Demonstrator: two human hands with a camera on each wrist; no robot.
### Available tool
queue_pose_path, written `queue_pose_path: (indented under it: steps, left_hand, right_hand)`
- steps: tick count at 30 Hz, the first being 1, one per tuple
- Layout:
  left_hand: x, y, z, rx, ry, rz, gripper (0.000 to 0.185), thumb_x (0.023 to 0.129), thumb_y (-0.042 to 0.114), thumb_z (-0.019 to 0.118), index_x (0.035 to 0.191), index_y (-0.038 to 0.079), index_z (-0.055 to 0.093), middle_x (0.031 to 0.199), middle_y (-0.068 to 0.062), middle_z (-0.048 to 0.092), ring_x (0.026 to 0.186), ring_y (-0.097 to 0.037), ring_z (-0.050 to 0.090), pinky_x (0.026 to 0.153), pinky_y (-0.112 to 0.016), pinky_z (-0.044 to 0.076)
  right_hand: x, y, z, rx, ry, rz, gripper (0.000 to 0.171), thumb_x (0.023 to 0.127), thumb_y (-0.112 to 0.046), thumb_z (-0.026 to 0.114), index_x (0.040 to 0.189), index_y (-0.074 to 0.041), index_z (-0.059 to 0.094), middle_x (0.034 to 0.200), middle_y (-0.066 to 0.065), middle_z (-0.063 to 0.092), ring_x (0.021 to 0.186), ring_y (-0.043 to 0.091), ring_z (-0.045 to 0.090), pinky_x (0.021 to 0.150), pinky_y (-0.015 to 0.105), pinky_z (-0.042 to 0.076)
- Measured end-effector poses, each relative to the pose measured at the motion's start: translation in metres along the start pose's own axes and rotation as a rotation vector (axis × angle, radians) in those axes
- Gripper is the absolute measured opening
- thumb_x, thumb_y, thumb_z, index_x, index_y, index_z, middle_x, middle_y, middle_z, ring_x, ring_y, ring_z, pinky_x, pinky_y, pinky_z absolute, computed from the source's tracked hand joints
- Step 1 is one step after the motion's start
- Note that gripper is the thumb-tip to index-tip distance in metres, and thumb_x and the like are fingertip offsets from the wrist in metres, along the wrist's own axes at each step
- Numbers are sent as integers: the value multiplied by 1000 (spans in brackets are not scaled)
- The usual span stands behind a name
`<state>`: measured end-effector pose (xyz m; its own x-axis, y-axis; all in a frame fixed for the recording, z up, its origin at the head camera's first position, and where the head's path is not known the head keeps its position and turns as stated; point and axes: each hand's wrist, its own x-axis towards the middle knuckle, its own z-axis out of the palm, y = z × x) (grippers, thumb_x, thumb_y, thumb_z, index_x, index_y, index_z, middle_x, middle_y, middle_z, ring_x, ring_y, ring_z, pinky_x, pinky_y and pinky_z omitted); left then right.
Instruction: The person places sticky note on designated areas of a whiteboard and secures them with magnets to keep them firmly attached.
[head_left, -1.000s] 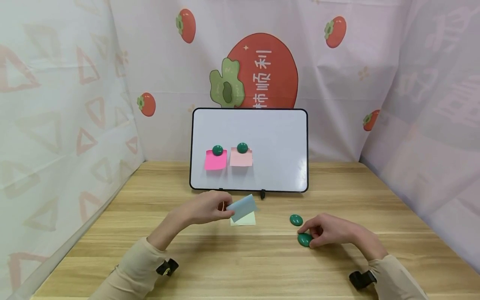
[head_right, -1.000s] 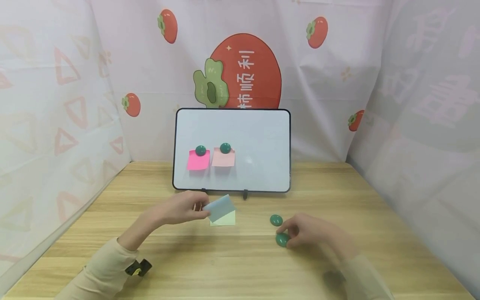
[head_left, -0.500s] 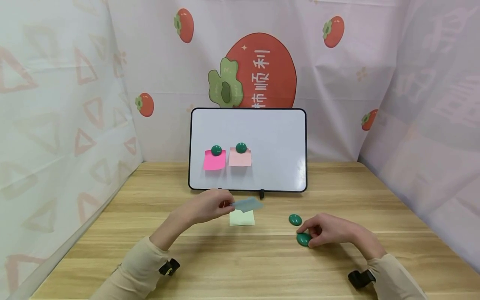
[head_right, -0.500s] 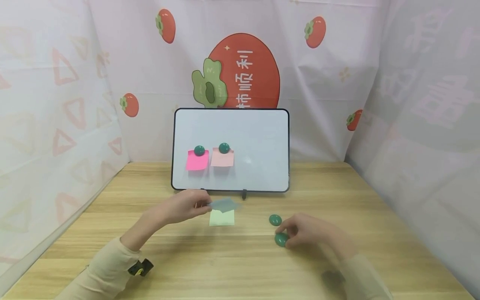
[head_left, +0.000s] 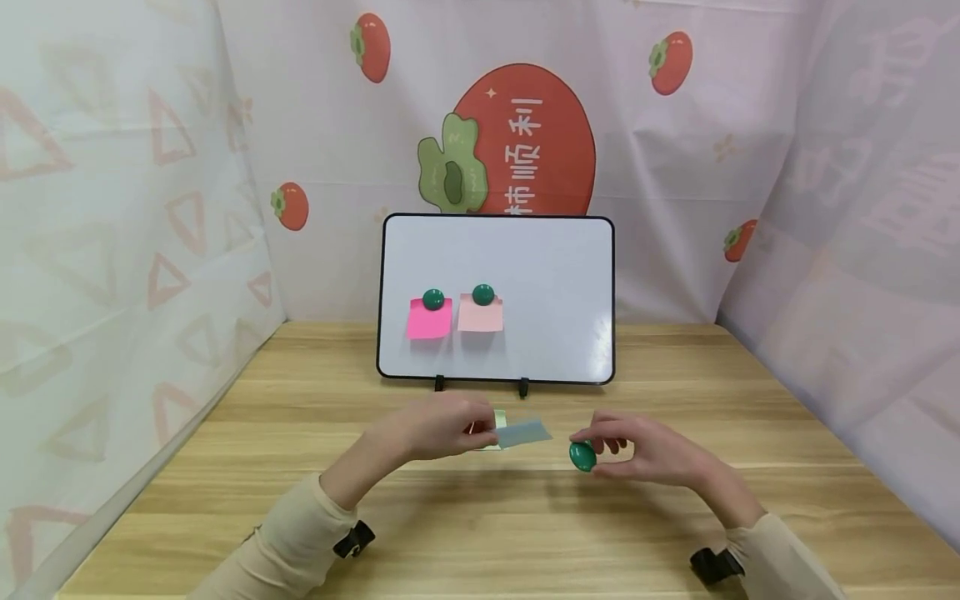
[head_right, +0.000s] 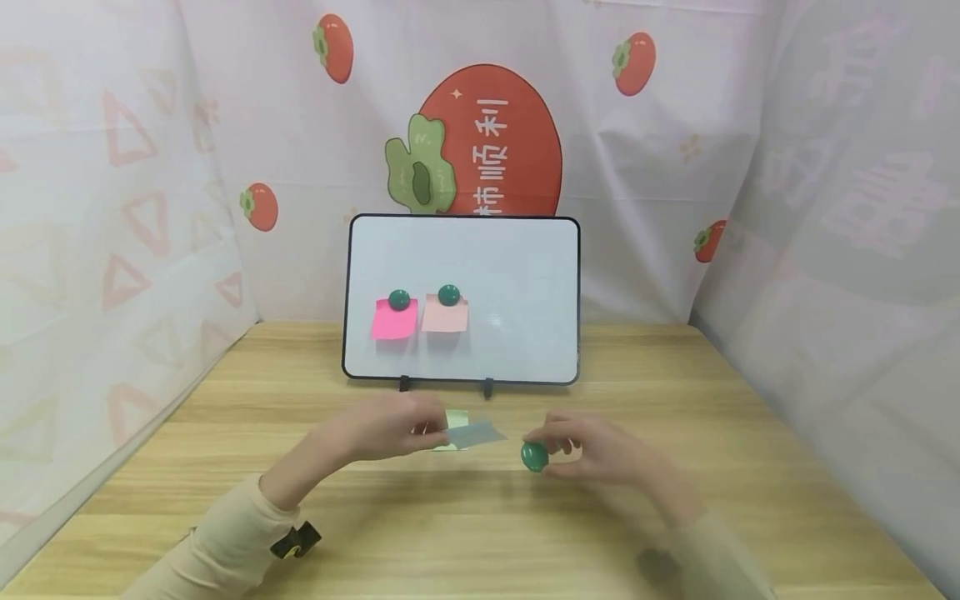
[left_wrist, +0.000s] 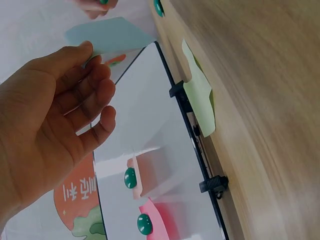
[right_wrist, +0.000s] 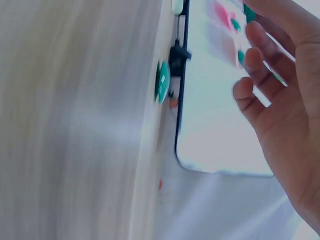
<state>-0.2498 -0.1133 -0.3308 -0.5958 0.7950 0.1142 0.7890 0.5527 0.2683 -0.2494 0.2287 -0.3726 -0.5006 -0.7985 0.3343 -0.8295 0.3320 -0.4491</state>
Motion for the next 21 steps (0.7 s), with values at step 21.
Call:
queue_pose_path:
  steps: [21]
  left_hand:
    - [5,4,14,-133,2,-9,14,98,27,64,88,18,68,75,12,54,65,0,45,59,-16,40]
  right_hand:
    - [11,-12,13,19,-33,-131,32,90,-20,74,121,-19,67,121,0,61,79,8,54,61,22,49]
